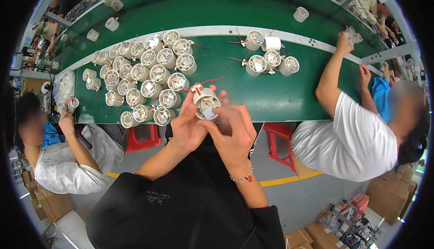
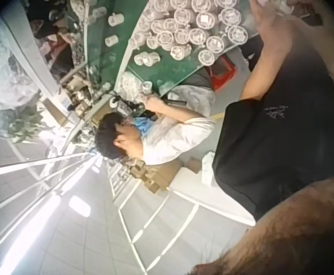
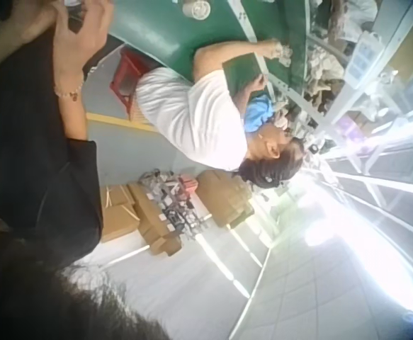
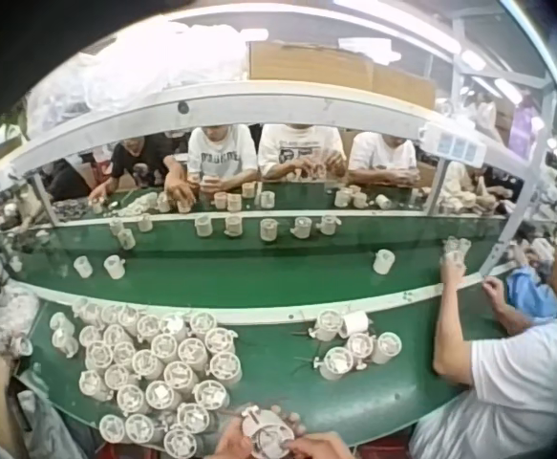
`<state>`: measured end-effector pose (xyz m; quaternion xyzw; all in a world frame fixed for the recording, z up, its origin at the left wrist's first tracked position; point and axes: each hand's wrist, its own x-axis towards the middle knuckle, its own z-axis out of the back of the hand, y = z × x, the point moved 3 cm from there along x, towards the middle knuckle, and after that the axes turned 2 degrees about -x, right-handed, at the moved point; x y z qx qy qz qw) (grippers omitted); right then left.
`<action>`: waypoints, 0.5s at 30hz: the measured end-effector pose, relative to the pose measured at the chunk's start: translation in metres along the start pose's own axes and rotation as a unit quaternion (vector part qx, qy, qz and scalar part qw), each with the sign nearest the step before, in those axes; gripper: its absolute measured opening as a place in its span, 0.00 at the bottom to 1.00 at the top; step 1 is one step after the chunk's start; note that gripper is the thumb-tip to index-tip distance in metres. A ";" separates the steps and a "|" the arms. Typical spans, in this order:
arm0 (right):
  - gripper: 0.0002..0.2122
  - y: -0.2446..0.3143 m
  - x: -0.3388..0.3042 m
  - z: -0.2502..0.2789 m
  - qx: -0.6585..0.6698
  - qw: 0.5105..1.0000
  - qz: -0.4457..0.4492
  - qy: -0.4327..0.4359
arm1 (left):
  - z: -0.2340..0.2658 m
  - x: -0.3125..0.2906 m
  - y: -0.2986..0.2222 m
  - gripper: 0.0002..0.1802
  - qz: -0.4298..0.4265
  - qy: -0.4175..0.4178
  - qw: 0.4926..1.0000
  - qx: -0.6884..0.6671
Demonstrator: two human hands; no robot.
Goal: Assembling small white plastic electronic components and inserting small parts by hand at a conveyor belt station.
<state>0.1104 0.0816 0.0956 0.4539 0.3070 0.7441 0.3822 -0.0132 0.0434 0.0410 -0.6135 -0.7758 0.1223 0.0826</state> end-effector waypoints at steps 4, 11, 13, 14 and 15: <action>0.16 0.018 0.006 0.029 0.023 0.999 0.036 0.020 | -0.006 0.000 -0.008 0.37 0.003 -0.015 1.000 0.003; 0.10 0.040 -0.035 0.176 0.235 0.965 0.108 0.040 | -0.024 0.012 -0.055 0.35 0.041 -0.038 0.993 0.101; 0.10 0.042 -0.051 0.181 0.230 0.965 0.119 0.039 | -0.037 0.030 -0.080 0.35 0.047 -0.047 0.985 0.161; 0.10 0.040 -0.049 0.175 0.228 0.965 0.126 0.037 | -0.042 0.047 -0.095 0.34 0.073 -0.053 0.972 0.216; 0.10 0.039 -0.046 0.169 0.224 0.965 0.132 0.033 | -0.042 0.066 -0.111 0.34 0.099 -0.058 0.956 0.271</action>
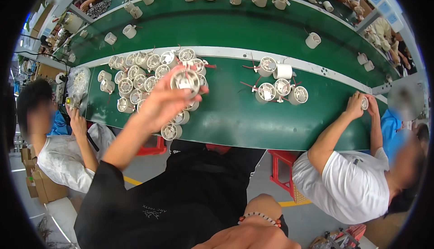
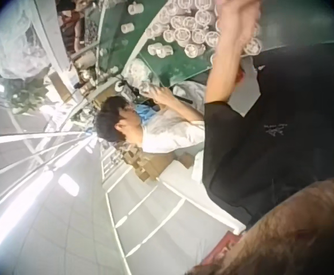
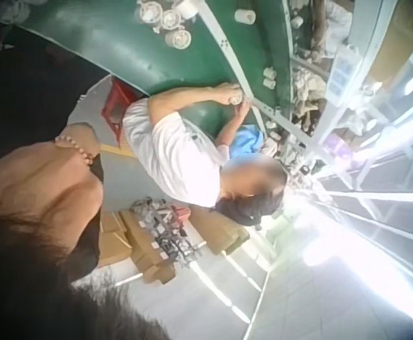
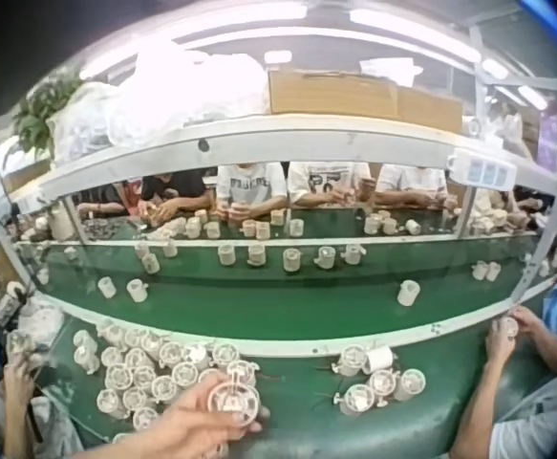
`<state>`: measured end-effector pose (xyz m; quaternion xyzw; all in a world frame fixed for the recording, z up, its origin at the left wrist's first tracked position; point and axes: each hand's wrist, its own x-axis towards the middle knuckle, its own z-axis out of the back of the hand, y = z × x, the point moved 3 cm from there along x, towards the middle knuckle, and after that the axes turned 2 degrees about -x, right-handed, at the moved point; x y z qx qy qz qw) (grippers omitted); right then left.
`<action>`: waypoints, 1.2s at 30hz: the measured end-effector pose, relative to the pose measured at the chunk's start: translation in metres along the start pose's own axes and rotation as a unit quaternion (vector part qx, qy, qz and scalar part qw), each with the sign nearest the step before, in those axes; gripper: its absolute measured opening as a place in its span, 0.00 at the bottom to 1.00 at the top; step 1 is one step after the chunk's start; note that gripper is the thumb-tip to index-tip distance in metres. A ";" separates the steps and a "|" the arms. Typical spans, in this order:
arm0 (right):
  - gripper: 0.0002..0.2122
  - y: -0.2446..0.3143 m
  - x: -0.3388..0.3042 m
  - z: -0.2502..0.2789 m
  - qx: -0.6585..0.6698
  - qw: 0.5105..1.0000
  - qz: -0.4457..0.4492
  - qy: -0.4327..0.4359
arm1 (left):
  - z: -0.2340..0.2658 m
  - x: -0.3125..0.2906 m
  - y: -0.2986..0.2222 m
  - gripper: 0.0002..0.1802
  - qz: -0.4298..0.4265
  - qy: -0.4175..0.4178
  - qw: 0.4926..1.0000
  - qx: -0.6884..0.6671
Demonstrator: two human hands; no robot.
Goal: Assembling small white plastic electronic components and inserting small parts by hand at a conveyor belt station.
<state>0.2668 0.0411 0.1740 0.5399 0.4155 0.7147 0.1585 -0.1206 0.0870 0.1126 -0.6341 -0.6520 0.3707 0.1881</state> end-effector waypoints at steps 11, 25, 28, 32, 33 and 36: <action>0.10 0.009 0.040 -0.045 -0.148 0.988 0.015 -0.032 | 0.203 0.206 -0.133 0.25 0.041 -0.104 0.959 0.259; 0.10 0.013 0.038 -0.109 -0.305 0.950 0.062 0.033 | 0.132 0.150 -0.130 0.25 -0.293 -0.189 0.537 0.768; 0.11 0.032 0.011 -0.098 -0.342 0.938 0.031 0.048 | 0.004 0.133 -0.040 0.18 -0.163 0.021 0.701 0.694; 0.11 0.090 -0.030 -0.061 -0.362 0.930 0.001 0.061 | -0.073 0.102 0.067 0.35 -0.219 0.116 0.632 0.734; 0.11 0.099 -0.030 -0.020 -0.370 0.926 -0.007 0.070 | -0.074 0.104 0.091 0.40 -0.247 0.097 0.625 0.735; 0.11 0.099 -0.023 -0.053 -0.352 0.933 -0.023 0.072 | -0.084 0.117 0.122 0.36 -0.286 0.029 0.566 0.773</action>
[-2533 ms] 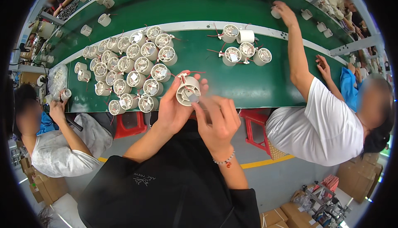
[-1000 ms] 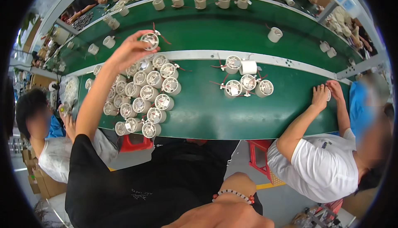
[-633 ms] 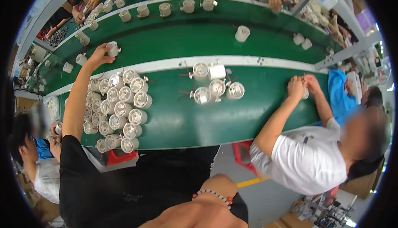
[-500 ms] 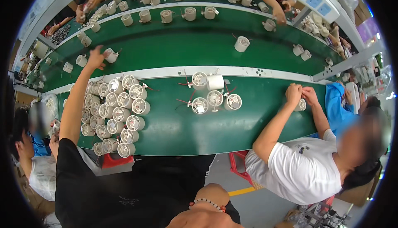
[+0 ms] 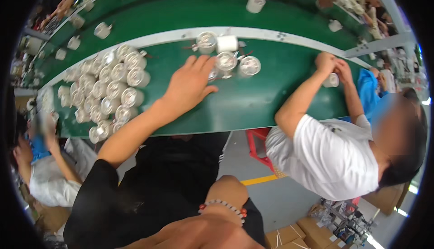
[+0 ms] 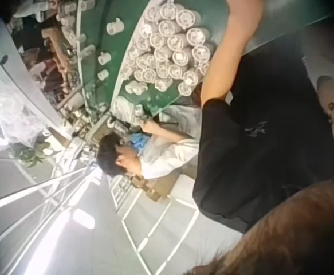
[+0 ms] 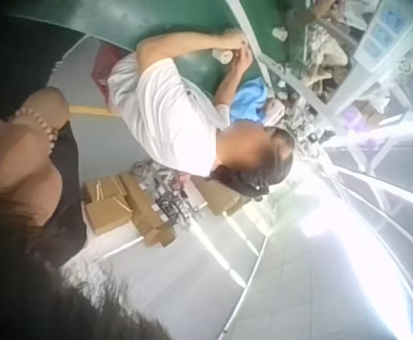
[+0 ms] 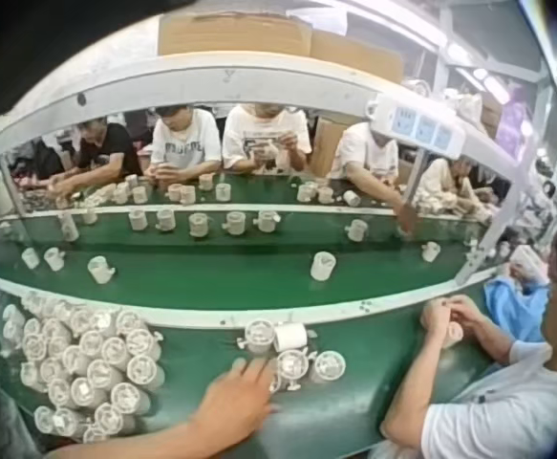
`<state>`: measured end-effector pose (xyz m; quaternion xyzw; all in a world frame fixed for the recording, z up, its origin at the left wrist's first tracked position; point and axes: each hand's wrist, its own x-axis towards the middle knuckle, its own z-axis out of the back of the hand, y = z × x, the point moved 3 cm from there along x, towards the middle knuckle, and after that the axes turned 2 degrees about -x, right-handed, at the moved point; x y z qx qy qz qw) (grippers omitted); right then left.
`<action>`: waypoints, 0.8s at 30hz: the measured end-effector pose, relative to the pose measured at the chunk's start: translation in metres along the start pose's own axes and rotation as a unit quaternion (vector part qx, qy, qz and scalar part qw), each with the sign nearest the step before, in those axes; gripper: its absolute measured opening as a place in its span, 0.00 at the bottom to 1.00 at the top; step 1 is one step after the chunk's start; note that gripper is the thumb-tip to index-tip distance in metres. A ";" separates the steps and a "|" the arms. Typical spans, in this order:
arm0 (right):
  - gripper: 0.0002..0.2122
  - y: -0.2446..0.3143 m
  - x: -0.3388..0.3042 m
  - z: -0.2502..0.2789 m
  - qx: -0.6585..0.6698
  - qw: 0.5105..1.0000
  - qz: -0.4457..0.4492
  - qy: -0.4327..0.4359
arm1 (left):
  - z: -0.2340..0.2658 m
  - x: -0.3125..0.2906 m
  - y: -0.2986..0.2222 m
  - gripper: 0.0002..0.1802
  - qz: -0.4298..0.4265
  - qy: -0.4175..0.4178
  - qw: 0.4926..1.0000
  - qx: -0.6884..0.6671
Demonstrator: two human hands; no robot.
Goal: Assembling small white plastic electronic components and inserting small parts by hand at a conveyor belt station.
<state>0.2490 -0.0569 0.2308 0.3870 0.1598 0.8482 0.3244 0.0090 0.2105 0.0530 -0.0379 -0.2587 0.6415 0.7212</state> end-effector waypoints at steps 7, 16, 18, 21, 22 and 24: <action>0.12 -0.080 0.167 -0.076 0.079 0.990 0.111 -0.025 | -0.007 -0.052 -0.009 0.27 -0.074 0.009 0.992 -0.101; 0.12 -0.215 0.103 -0.225 0.071 0.976 -0.158 0.134 | 0.030 -0.164 -0.004 0.34 0.169 -0.089 0.953 -0.234; 0.13 -0.212 0.098 -0.236 0.133 0.956 -0.215 0.147 | 0.021 -0.169 -0.002 0.30 0.281 -0.085 0.896 -0.334; 0.14 -0.207 0.089 -0.240 0.190 0.944 -0.244 0.116 | 0.015 -0.165 0.003 0.27 0.253 -0.119 0.880 -0.383; 0.13 -0.204 0.088 -0.239 0.223 0.943 -0.236 0.081 | 0.013 -0.161 0.005 0.26 0.239 -0.137 0.871 -0.407; 0.13 -0.198 0.079 -0.228 0.237 0.940 -0.242 0.038 | 0.007 -0.164 0.016 0.25 0.244 -0.124 0.791 -0.546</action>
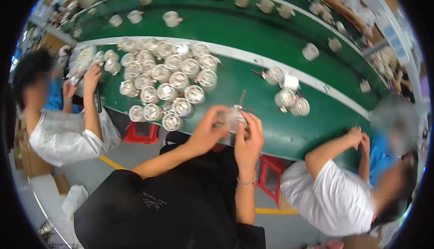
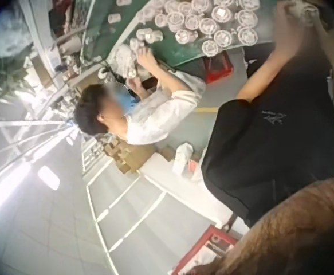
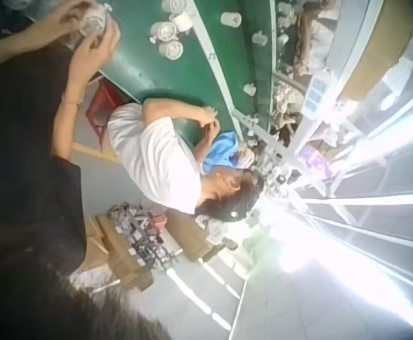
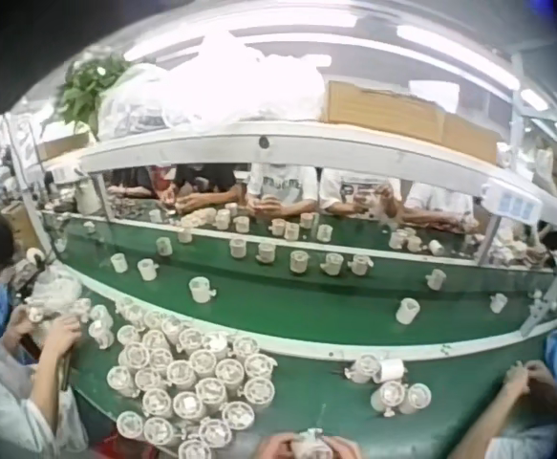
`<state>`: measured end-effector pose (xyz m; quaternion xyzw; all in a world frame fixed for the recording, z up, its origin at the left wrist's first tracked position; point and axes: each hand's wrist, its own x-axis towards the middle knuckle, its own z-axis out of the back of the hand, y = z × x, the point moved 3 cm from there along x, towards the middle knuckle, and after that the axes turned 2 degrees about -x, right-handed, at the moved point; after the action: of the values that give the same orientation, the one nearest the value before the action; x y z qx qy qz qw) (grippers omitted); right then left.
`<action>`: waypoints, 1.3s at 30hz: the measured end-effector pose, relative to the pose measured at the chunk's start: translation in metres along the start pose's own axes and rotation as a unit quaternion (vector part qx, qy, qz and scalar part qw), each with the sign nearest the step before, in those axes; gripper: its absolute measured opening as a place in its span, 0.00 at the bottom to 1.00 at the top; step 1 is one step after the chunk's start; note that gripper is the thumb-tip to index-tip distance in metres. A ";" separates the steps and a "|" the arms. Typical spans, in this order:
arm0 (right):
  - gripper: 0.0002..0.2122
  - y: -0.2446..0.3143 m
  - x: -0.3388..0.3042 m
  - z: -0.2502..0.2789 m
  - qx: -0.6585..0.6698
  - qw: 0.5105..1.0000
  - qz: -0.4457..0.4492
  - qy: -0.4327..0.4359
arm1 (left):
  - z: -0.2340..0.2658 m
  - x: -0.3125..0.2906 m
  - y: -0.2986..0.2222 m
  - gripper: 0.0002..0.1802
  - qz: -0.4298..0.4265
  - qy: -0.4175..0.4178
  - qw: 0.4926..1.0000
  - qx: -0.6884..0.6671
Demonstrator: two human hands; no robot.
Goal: Assembling small white plastic electronic components and inserting small parts by hand at a conveyor belt station.
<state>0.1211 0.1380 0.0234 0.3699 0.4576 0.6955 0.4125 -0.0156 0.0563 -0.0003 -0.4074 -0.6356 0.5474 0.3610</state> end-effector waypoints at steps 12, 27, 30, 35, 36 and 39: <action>0.08 0.050 -0.003 0.011 -0.102 0.994 0.036 -0.012 | -0.001 -0.012 -0.020 0.33 -0.001 0.049 0.998 0.035; 0.08 0.068 -0.017 0.003 -0.030 0.999 0.030 0.001 | -0.003 -0.021 -0.013 0.33 0.257 0.100 0.901 -0.334; 0.10 0.059 -0.024 0.002 -0.044 0.998 0.004 -0.045 | -0.001 -0.022 -0.006 0.33 0.233 0.096 0.928 -0.275; 0.09 0.051 -0.021 -0.002 -0.119 0.983 0.129 -0.060 | -0.006 -0.022 -0.011 0.31 0.024 0.060 0.996 0.063; 0.09 0.052 -0.021 -0.002 -0.119 0.983 0.126 -0.059 | -0.007 -0.022 -0.012 0.31 -0.022 0.058 0.994 0.093; 0.08 0.058 -0.016 0.000 -0.008 0.998 0.058 -0.008 | -0.006 -0.020 -0.018 0.31 -0.031 0.063 0.992 0.107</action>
<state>0.1140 0.1093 0.0756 0.3982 0.4264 0.7190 0.3777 -0.0041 0.0394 0.0183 -0.3797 -0.5617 0.5742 0.4590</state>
